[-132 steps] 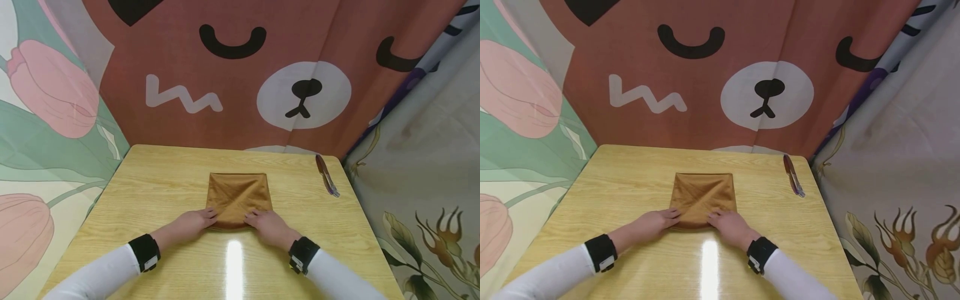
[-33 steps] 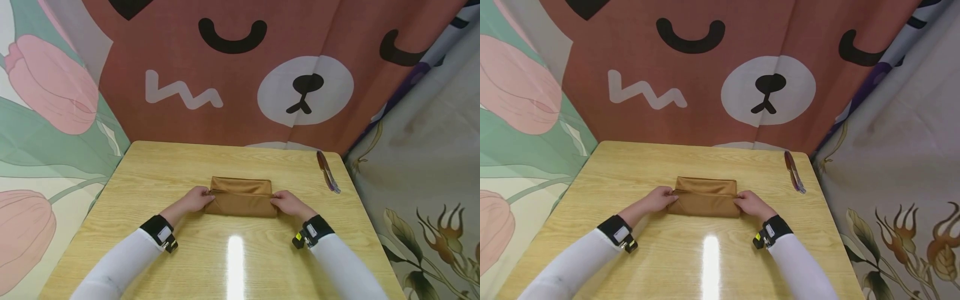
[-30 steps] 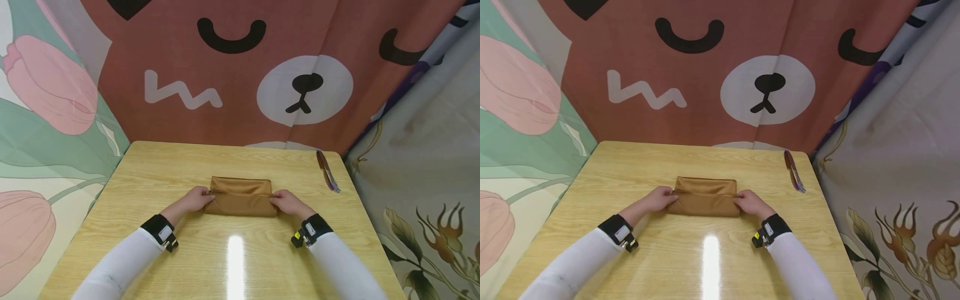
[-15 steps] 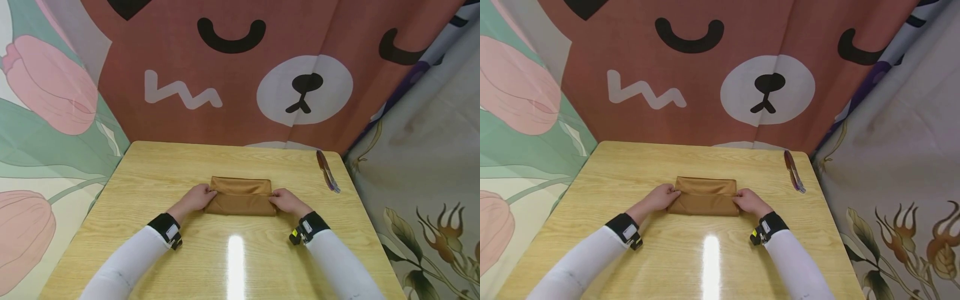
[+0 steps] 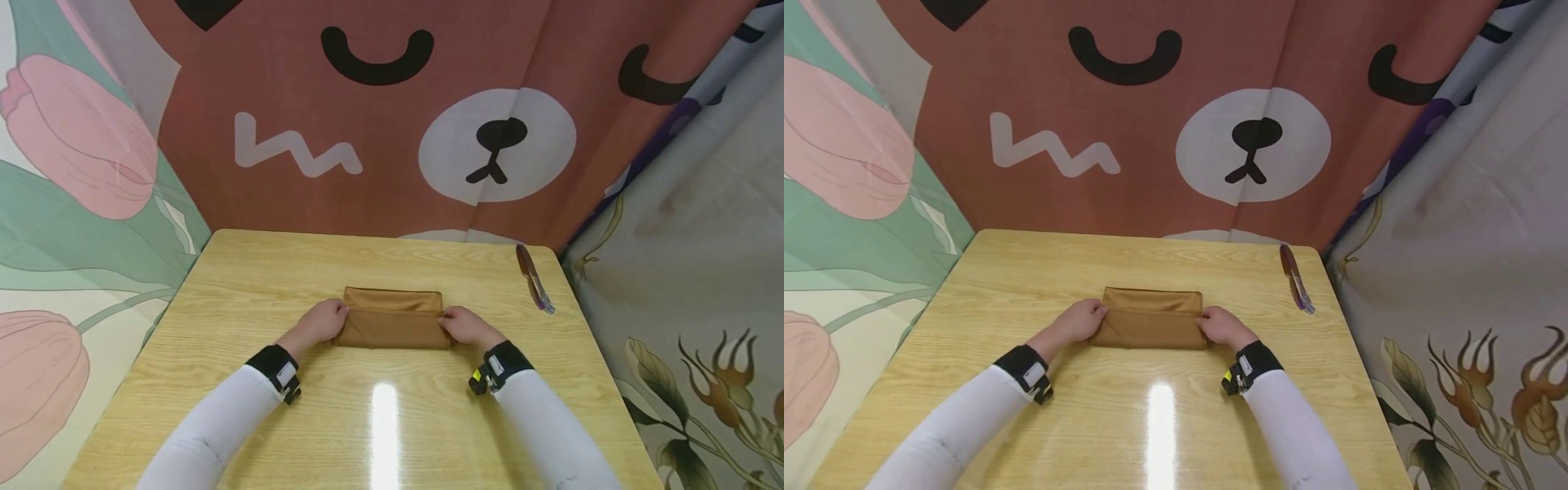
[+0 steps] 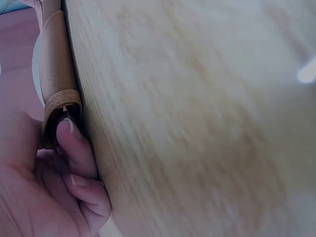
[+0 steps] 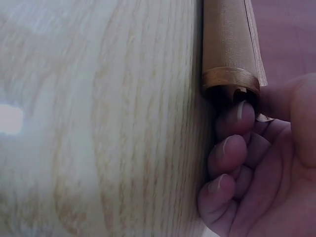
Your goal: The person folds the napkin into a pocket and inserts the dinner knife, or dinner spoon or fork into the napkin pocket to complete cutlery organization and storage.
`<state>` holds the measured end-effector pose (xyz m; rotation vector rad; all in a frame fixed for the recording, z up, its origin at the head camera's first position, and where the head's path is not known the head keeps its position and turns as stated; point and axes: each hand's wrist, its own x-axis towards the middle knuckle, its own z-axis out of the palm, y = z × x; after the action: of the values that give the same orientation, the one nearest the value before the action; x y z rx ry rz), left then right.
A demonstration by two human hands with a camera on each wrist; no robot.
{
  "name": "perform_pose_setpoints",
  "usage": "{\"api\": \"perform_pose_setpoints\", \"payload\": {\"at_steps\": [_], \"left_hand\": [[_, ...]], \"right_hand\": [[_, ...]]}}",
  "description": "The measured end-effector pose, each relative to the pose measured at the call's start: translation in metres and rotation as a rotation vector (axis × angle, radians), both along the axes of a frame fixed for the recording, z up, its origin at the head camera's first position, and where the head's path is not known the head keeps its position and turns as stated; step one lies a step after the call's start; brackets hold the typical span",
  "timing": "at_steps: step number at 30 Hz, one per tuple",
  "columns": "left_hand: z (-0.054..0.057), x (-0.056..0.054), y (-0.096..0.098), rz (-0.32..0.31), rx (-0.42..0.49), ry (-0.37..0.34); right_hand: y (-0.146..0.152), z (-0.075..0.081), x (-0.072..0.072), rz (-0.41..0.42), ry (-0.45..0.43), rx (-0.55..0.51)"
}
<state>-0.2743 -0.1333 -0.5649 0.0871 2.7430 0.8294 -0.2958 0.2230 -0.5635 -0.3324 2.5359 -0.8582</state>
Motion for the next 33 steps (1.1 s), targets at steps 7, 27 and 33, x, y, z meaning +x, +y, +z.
{"api": "perform_pose_setpoints", "payload": {"at_steps": [7, 27, 33], "left_hand": [[0.001, -0.001, 0.001, 0.024, -0.006, -0.035], [0.001, 0.0, 0.002, 0.078, 0.006, -0.006], [0.0, 0.0, 0.003, 0.078, -0.018, 0.015]], "right_hand": [[-0.002, -0.001, -0.005, -0.001, -0.001, 0.071], [-0.002, -0.001, -0.011, -0.133, -0.081, 0.031], [-0.001, -0.001, -0.012, -0.171, -0.113, 0.018]]}}
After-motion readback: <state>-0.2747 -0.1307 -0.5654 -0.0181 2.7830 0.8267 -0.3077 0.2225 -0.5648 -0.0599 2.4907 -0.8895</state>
